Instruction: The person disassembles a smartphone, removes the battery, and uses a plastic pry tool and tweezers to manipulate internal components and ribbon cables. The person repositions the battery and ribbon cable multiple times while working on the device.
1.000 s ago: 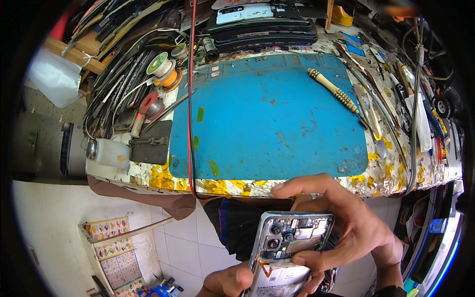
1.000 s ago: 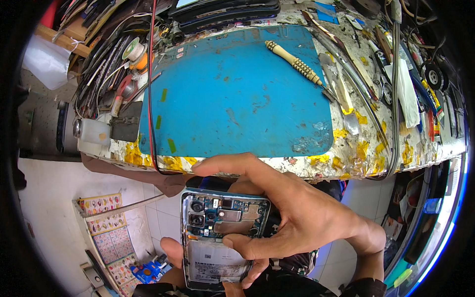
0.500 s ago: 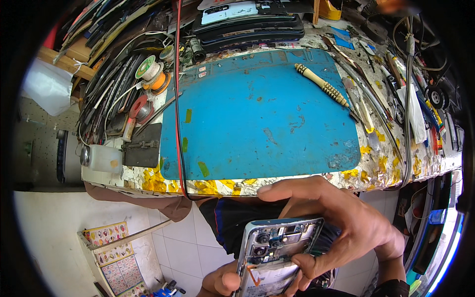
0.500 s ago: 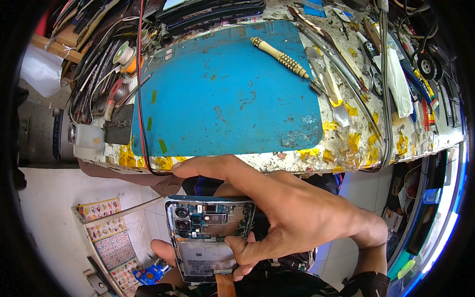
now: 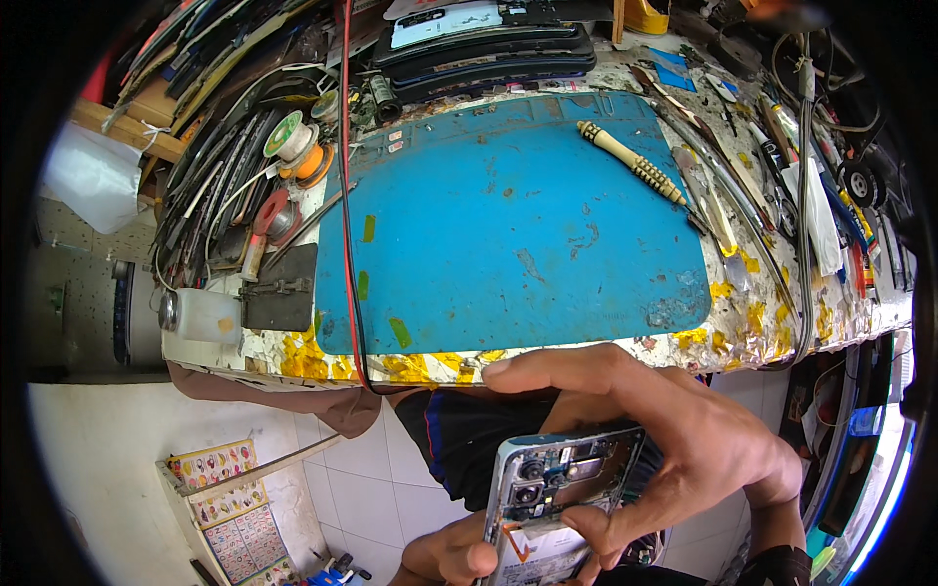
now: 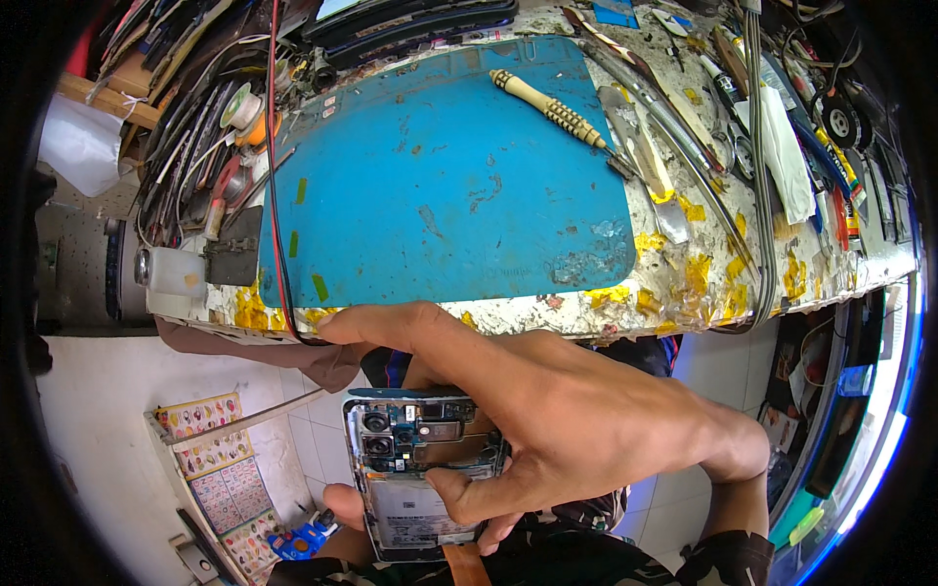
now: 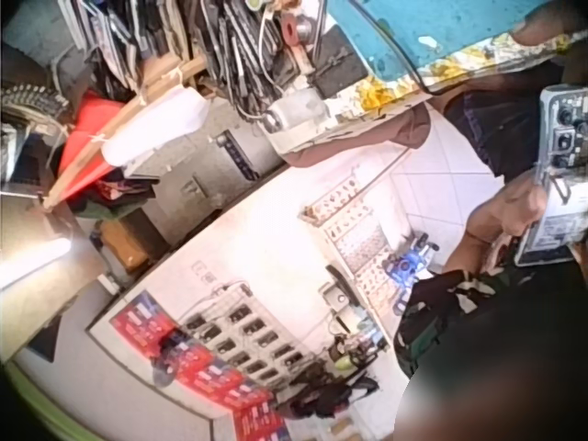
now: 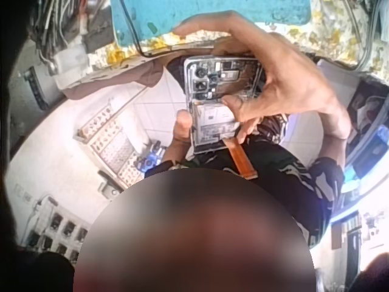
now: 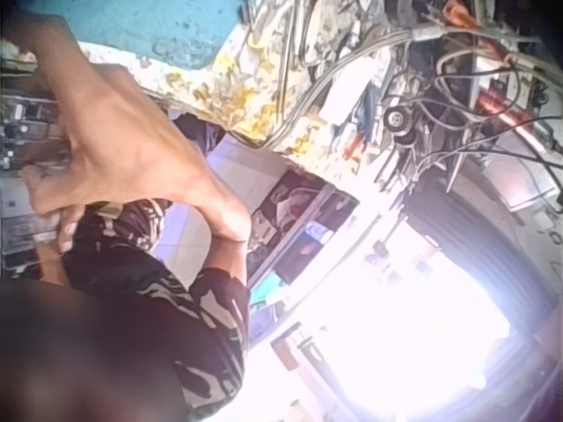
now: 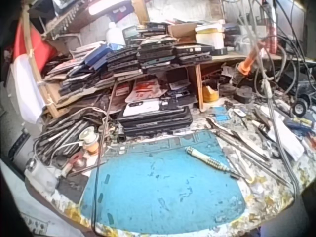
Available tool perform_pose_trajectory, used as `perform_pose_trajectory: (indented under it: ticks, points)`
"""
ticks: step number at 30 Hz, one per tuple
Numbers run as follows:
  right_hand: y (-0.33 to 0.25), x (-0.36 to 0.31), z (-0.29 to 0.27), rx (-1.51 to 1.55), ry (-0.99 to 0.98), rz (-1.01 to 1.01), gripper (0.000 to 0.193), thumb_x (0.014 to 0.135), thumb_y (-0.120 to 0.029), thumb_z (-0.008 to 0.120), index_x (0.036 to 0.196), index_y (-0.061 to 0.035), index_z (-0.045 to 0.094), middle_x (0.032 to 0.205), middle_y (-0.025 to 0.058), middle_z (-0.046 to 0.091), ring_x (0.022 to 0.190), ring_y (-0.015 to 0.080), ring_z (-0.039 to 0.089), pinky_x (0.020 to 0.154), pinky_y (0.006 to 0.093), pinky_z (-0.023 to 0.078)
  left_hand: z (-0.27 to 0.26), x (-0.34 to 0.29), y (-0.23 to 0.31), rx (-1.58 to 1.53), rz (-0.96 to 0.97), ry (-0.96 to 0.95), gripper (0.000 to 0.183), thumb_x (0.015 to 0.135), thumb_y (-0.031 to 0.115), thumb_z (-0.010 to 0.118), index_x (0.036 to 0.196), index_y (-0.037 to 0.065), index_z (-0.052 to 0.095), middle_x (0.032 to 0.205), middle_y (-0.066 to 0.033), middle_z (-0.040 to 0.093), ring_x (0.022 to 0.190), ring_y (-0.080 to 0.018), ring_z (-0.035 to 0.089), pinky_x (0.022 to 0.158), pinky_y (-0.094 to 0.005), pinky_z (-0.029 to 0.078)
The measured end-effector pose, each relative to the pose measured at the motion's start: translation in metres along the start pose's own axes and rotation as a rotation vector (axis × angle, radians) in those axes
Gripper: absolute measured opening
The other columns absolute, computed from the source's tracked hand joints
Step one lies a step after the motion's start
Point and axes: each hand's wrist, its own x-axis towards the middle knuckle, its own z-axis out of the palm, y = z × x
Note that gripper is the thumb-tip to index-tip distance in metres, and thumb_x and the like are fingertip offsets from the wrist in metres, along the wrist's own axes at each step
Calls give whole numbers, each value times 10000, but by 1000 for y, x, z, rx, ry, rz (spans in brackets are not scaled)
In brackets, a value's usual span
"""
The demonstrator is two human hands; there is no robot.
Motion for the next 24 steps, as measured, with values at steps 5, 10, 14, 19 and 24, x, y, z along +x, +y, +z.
perform_pose_trajectory:
  ticks: [5,10,14,19,24]
  points:
    - [3,2,2,32,-15,66,909,732,-137,886,1453,27,356,1359,240,547,910,231,695,746,341,576,0,1,1,5,-19,-10,1301,595,956,558,1467,29,290,1098,-220,550,824,-306,626,633,-394,556]
    - [0,6,4,18,-17,87,902,740,-160,885,1458,0,364,1222,199,628,832,200,694,719,327,561,0,1,0,3,-34,-22,1295,597,954,562,1465,29,297,1100,-218,550,834,-304,625,645,-397,558]
    - [-5,7,5,-1,-18,126,885,744,-157,878,1454,-10,371,1143,166,666,789,190,693,711,320,557,0,1,-1,1,-41,-22,1291,599,952,566,1462,28,303,1102,-216,550,841,-302,623,655,-399,559]
    - [-4,7,6,-134,11,135,882,730,-133,870,1451,-13,376,1218,180,654,816,199,701,733,317,562,-2,1,0,-13,-33,-18,1286,600,949,570,1459,28,310,1103,-214,551,851,-299,622,667,-402,561]
    - [-2,4,4,-93,13,176,886,717,-106,863,1454,-13,380,1313,187,615,861,205,708,761,325,565,-3,1,-1,-27,-18,-11,1281,602,947,574,1456,27,318,1105,-211,551,860,-296,620,679,-405,563]
